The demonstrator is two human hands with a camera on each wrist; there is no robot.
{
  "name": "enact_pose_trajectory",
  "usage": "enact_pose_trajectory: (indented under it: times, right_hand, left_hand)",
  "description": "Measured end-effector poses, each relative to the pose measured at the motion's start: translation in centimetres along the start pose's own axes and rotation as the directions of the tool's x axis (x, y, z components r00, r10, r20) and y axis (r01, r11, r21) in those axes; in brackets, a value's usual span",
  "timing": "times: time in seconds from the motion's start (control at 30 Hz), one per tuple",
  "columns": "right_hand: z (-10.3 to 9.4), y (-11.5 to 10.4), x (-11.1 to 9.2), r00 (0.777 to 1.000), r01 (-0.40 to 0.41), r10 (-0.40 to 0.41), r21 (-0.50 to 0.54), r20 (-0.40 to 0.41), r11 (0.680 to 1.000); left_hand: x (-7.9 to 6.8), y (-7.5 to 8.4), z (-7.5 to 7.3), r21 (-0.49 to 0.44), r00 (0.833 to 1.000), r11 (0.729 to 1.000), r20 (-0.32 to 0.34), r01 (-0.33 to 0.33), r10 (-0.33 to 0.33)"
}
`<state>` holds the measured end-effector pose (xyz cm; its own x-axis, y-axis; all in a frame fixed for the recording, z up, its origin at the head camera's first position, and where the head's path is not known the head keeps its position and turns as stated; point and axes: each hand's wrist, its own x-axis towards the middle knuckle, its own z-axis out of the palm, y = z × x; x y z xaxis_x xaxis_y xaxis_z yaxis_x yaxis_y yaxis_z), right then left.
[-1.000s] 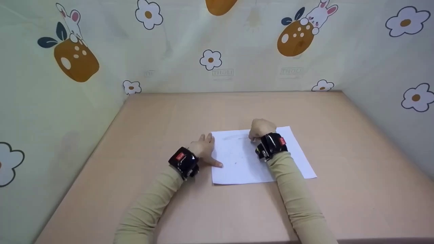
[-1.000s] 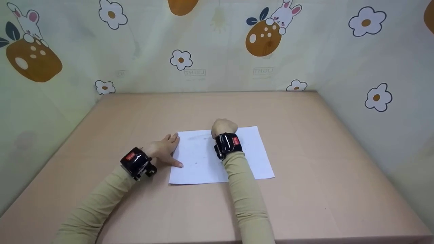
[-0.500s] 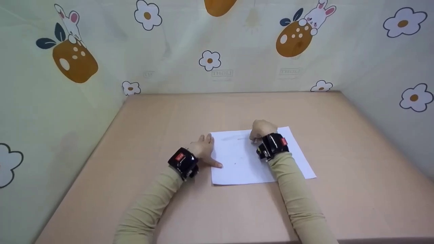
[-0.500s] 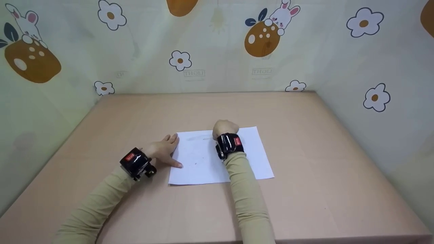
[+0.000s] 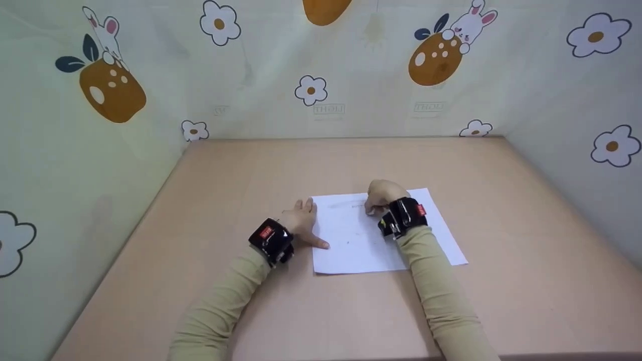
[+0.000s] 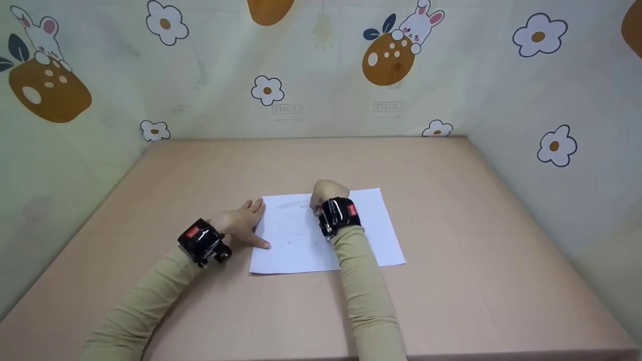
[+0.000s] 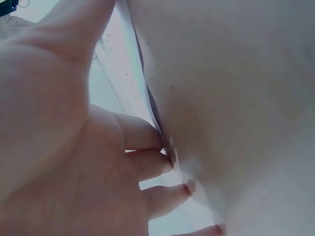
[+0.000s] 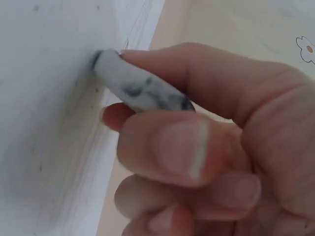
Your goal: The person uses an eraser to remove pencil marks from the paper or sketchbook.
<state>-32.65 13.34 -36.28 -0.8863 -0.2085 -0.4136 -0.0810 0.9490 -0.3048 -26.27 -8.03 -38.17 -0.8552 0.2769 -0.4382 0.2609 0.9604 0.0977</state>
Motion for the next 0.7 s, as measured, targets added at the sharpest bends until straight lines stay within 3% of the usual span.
enact_pose_trajectory:
  times: [0.1,0.17,0.33,0.4,0.6,0.7]
  right_hand:
    - [-0.3,0.2,-0.6,0.996,-0.084,0.084,-0.039,-0.010,0.996]
    - [-0.3,0.1,-0.7,0.996,-0.082,0.080,-0.060,-0.027,0.995]
    - [0.2,-0.2,-0.3,0.994,0.113,-0.113,0.030,0.012,0.993]
    - [0.2,0.0,-0.2,0.989,0.135,-0.141,0.096,0.051,0.986]
    - [-0.5,1.4,-0.6,0.998,0.003,-0.005,0.037,0.062,0.999]
    - [-0.6,1.3,-0.7,0.999,0.015,-0.016,0.012,0.050,1.000]
  left_hand:
    - [0.1,0.1,0.0,0.004,1.000,1.000,-0.003,0.005,-0.005]
    - [0.2,0.2,0.0,0.007,1.000,1.000,-0.003,0.006,-0.006]
    - [0.1,0.2,0.1,0.011,1.000,1.000,-0.005,0.012,-0.012]
    - [0.1,0.2,0.1,0.007,1.000,1.000,-0.011,0.008,-0.008]
    - [0.0,0.2,0.0,-0.001,1.000,1.000,-0.025,-0.012,0.012]
    - [0.0,0.1,0.1,-0.003,0.999,1.000,-0.027,-0.019,0.019]
